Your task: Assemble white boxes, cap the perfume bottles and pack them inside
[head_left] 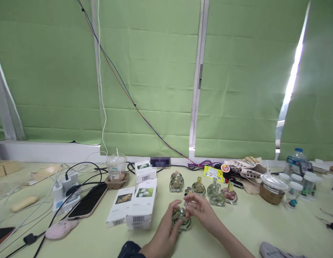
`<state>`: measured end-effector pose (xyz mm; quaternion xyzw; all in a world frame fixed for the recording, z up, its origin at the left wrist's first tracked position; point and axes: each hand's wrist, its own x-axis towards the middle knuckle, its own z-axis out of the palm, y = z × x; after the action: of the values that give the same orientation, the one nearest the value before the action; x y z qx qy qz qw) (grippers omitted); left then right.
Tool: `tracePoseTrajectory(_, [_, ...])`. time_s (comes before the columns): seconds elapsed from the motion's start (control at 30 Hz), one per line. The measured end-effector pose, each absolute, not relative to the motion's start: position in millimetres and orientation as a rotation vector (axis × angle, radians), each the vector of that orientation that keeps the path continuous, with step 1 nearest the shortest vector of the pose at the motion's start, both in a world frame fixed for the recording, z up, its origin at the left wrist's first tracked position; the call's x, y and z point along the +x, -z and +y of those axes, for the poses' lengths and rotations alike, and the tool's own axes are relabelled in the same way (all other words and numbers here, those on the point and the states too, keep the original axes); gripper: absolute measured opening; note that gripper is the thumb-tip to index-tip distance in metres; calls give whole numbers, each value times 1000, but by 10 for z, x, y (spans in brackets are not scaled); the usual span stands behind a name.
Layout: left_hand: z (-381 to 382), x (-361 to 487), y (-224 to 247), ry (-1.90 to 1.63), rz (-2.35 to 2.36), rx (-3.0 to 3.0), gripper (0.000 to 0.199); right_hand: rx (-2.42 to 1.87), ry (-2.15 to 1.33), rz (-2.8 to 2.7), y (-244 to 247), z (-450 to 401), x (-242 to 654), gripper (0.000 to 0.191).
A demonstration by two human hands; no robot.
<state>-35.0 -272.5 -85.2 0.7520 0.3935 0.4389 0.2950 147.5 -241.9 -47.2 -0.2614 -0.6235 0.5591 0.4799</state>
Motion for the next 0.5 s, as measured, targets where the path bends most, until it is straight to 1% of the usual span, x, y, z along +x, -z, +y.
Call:
tracePoseTrajectory(0.07, [-2731, -342, 817, -1181, 999, 2032, 39, -644, -1326, -1518, 500, -2420, 1427, 30])
tracePoseTrajectory(0.27, [-2747, -325, 776, -1214, 945, 2045, 36, -768, -1060, -1608, 500, -2437, 1373, 18])
tracePoseTrajectory(0.5, [-2757, -314, 735, -1197, 927, 2055, 30, -792, -1011, -1649, 490, -2447, 1354, 15])
